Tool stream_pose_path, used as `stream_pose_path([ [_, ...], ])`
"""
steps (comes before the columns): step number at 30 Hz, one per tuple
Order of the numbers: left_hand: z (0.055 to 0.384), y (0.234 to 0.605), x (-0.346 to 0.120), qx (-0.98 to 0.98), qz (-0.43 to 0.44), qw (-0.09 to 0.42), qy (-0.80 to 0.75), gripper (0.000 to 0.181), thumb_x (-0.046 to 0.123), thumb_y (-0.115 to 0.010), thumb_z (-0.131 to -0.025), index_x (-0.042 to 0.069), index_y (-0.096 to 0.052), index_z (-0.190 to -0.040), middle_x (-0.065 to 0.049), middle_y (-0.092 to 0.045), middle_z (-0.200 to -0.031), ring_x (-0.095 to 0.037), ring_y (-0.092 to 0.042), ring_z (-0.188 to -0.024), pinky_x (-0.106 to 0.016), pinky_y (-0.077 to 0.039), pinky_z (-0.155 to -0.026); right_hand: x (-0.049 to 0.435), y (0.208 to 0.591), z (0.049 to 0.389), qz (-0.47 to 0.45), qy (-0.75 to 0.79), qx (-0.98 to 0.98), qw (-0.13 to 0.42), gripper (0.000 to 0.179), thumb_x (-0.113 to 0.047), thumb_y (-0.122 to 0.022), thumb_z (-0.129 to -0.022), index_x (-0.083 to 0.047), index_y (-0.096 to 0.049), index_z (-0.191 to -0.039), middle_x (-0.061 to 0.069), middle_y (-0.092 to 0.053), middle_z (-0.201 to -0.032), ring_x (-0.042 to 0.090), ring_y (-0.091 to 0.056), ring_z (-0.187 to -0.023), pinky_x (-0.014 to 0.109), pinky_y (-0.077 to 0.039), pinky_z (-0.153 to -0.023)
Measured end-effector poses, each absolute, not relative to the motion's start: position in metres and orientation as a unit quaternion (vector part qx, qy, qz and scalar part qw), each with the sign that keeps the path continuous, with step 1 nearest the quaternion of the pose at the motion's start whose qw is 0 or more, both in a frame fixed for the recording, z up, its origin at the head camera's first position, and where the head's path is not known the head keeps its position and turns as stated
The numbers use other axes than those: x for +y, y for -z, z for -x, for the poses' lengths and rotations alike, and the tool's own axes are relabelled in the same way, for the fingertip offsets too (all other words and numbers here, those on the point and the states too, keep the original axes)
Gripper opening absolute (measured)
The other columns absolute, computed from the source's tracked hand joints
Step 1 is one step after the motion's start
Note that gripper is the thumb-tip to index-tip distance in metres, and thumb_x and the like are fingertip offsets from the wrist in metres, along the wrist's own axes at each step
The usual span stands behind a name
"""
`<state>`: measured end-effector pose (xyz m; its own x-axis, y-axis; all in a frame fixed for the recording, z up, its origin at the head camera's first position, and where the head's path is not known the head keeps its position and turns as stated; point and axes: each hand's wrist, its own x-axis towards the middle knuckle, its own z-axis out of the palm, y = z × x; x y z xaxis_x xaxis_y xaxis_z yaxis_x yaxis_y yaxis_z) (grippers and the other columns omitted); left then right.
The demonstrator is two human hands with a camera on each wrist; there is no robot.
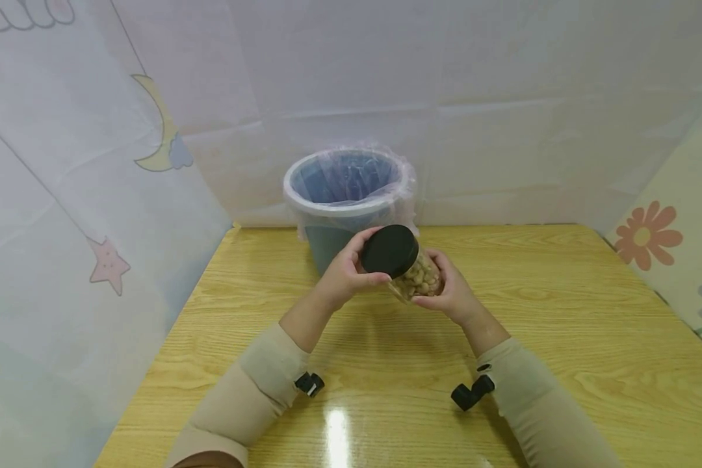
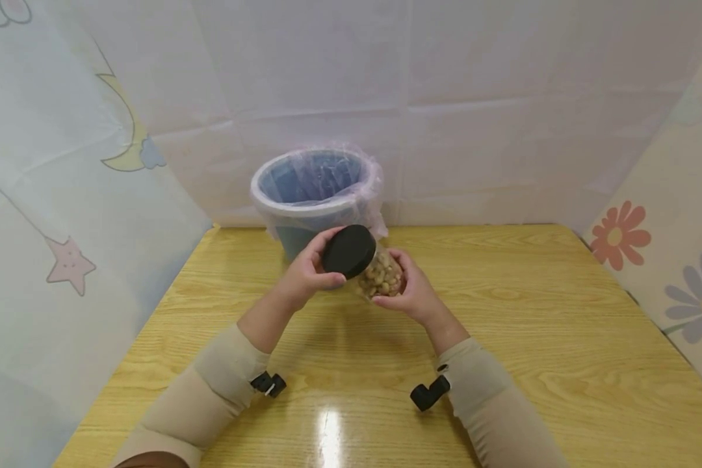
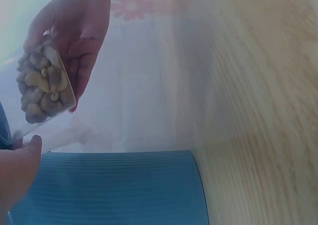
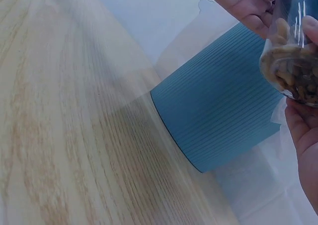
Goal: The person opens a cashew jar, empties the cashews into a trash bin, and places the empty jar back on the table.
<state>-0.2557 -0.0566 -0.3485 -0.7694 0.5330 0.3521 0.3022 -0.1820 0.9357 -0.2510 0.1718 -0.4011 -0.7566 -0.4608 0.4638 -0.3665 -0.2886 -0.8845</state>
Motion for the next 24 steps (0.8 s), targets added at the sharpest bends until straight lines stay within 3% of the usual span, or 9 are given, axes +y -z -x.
stream_pose_path([
  [8, 0.254, 0.349, -0.056, 0.622, -0.321, 0.083, -0.709, 0.106, 0.047, -0.080, -0.060, 0.011, -0.025, -0.143, -0.014, -0.033, -0.138, -0.026, -0.044, -0.118, -0.024, -0.050, -0.080, 0.172, 0.403, 0.252, 0.348, 0.717, 0.604, 0.013, 0.073, 0.009, -0.070, -0.073, -0.007, -0.031, -0.132, 0.010, -0.042, -0.119, 0.016, -0.052, -0.099, 0.026, -0.051, -0.077],
  [16, 0.256, 0.345, -0.063, 0.574, -0.402, 0.098, -0.707, 0.119, 0.044, -0.080, -0.061, 0.004, -0.007, -0.146, -0.016, -0.013, -0.150, -0.027, -0.026, -0.132, -0.022, -0.041, -0.094, 0.172, 0.402, 0.251, 0.390, 0.733, 0.556, 0.037, 0.070, 0.007, -0.071, -0.073, -0.007, -0.034, -0.130, 0.009, -0.046, -0.119, 0.016, -0.053, -0.101, 0.027, -0.051, -0.079],
  [24, 0.261, 0.343, -0.071, 0.549, -0.480, 0.130, -0.672, 0.116, 0.041, -0.078, -0.066, 0.005, -0.003, -0.147, -0.018, -0.018, -0.148, -0.022, -0.027, -0.132, -0.028, -0.035, -0.101, 0.172, 0.400, 0.249, 0.440, 0.715, 0.538, 0.074, 0.067, -0.003, -0.071, -0.076, -0.006, -0.035, -0.132, 0.007, -0.052, -0.116, 0.015, -0.055, -0.099, 0.026, -0.050, -0.081],
])
